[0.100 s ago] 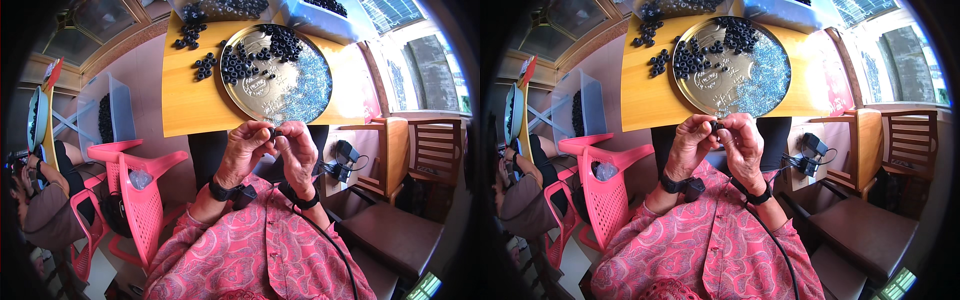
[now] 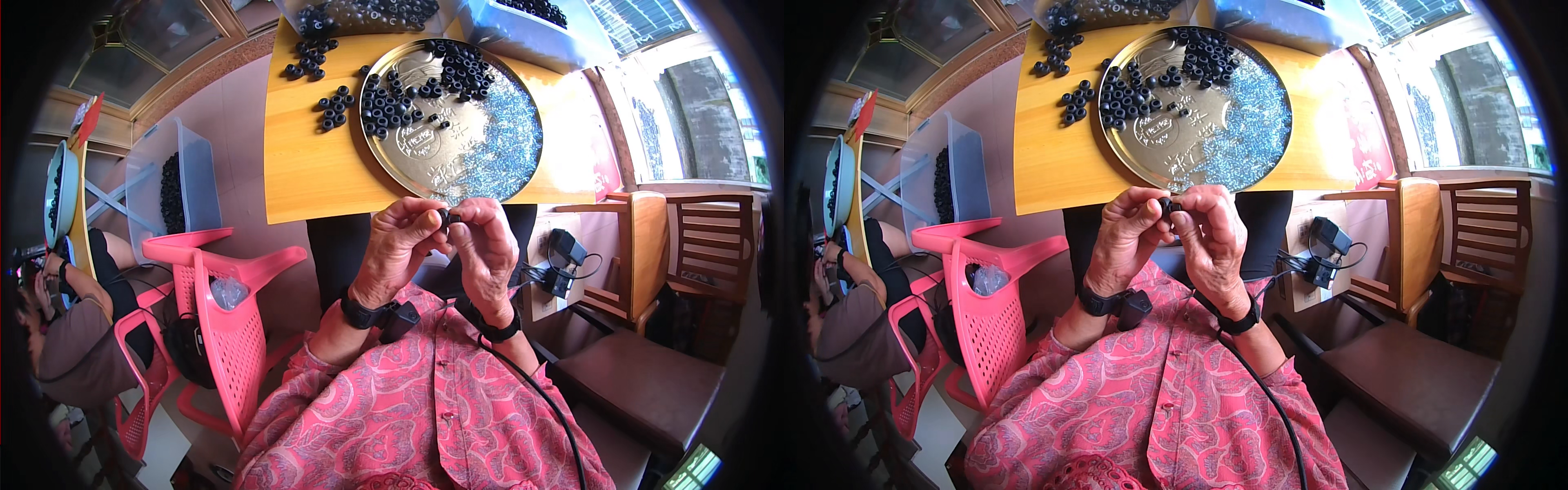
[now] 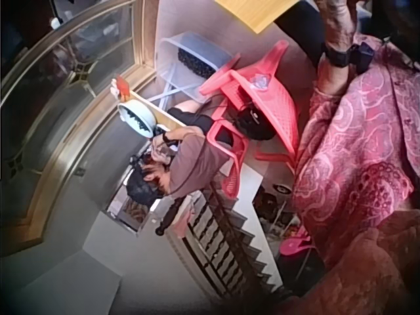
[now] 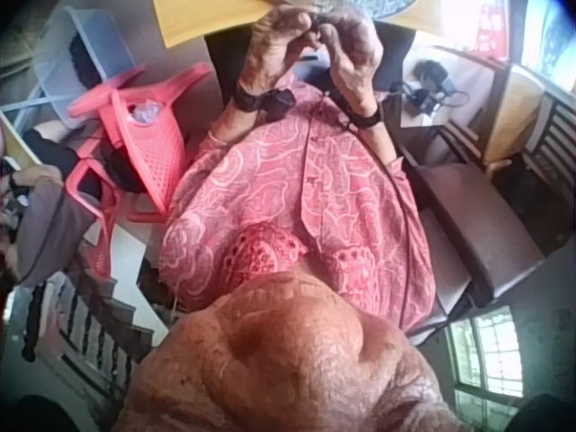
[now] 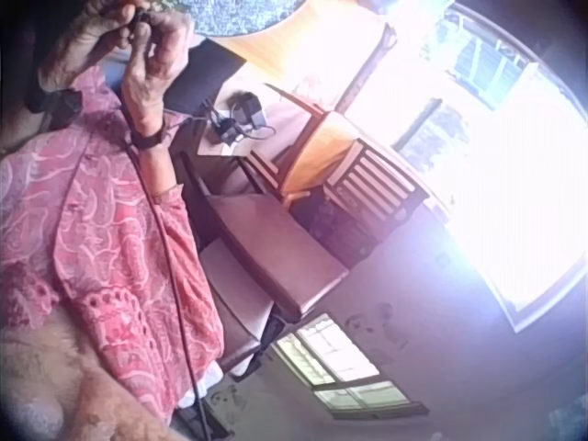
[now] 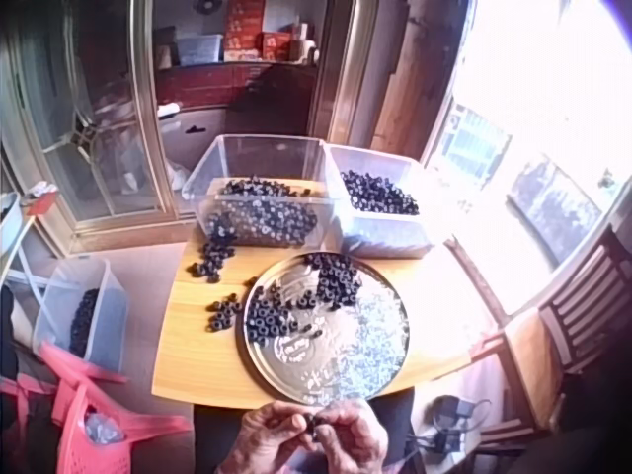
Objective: The person picks up a black ring and a small metal piece from a tray, presses the metal piece into the ring, and places the assembled unit back onto the tray.
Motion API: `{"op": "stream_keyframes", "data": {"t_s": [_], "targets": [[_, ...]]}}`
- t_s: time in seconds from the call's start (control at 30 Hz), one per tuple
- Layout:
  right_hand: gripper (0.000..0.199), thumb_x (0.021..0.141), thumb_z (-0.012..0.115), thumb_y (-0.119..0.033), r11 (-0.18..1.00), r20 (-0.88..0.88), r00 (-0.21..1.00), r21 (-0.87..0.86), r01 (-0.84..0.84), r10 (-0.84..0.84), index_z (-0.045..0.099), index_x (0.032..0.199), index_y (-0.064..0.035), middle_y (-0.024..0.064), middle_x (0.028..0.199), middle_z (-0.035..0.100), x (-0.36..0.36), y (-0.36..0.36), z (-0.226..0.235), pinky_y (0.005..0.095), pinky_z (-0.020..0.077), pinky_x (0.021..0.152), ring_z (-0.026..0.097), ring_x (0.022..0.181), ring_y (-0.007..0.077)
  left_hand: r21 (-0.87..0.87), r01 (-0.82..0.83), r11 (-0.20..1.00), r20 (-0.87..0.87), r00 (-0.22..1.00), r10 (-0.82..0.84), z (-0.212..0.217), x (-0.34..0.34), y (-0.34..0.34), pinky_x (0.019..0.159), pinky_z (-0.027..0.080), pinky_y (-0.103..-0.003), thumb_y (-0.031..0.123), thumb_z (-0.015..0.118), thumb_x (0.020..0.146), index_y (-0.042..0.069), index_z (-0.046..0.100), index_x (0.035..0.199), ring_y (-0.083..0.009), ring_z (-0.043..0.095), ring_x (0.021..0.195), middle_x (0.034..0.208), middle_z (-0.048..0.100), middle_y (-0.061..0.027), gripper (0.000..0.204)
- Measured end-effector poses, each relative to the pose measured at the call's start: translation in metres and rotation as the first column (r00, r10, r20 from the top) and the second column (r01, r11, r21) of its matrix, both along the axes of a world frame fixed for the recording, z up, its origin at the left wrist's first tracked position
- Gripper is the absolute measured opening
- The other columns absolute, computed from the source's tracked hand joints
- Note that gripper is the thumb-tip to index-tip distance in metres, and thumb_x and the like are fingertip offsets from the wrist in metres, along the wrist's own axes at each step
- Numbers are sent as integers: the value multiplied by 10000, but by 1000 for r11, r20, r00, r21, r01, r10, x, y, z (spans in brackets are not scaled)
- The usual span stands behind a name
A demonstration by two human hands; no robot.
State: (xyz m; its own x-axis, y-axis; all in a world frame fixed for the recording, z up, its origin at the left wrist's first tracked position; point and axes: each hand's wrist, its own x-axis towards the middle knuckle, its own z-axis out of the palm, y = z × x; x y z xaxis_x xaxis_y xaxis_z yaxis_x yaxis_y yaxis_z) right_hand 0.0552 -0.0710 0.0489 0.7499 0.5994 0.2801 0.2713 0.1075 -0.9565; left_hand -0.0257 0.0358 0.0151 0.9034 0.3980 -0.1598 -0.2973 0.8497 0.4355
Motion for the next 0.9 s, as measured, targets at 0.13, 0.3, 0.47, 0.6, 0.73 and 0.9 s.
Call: {"op": "stream_keyframes", "data": {"t_s": [0.13, 0.3, 0.47, 0.6, 0.73, 0.9], "targets": [[131, 848, 640, 40, 1000, -54, 999, 1, 9, -9, 566, 954, 15, 87, 939, 556, -2, -1, 0, 245, 459, 725, 544, 834, 146, 35, -12, 999, -25, 1000, 13, 4, 0, 1, 641, 605, -316, 90, 648, 890, 4, 651, 1025, -127, 658, 714, 844, 665, -71, 160], [122, 856, 631, 40, 1000, -74, 997, 13, 6, -5, 563, 955, 18, 83, 943, 552, -2, 1, 0, 234, 462, 723, 543, 842, 129, 66, -12, 998, -52, 999, 15, 5, 0, 2, 640, 602, -310, 89, 649, 889, -1, 645, 1029, -128, 657, 712, 837, 660, -68, 166], [102, 887, 596, 41, 1000, -17, 1000, -5, -21, 21, 558, 979, 20, 64, 974, 541, -2, 1, 1, 217, 474, 712, 555, 829, 101, 67, -9, 998, -51, 999, 12, 6, -1, 4, 642, 600, -306, 87, 644, 893, -6, 637, 1038, -133, 659, 709, 837, 660, -72, 173], [83, 921, 563, 19, 994, -338, 939, 106, -32, 66, 554, 1003, 16, 30, 984, 529, -6, 2, 4, 207, 492, 710, 569, 819, 80, 17, 18, 1000, -53, 998, -17, 4, 0, 5, 641, 601, -306, 89, 629, 903, -10, 632, 1045, -144, 662, 703, 830, 660, -80, 173], [100, 926, 574, -7, 995, -397, 915, 98, -32, 69, 558, 1020, 23, 23, 980, 529, -5, 1, 2, 207, 496, 713, 572, 828, 76, -19, 44, 999, -39, 998, -45, 1, 0, 5, 640, 600, -300, 92, 622, 907, -10, 631, 1050, -156, 665, 692, 810, 661, -88, 176], [124, 920, 592, -25, 988, -459, 884, 153, -13, 83, 567, 1027, 33, 29, 989, 543, -4, 1, 1, 214, 493, 722, 573, 829, 83, -81, 68, 994, -7, 998, -69, -2, 1, 5, 642, 586, -274, 106, 619, 911, -5, 631, 1055, -159, 663, 674, 794, 663, -86, 182]]}}
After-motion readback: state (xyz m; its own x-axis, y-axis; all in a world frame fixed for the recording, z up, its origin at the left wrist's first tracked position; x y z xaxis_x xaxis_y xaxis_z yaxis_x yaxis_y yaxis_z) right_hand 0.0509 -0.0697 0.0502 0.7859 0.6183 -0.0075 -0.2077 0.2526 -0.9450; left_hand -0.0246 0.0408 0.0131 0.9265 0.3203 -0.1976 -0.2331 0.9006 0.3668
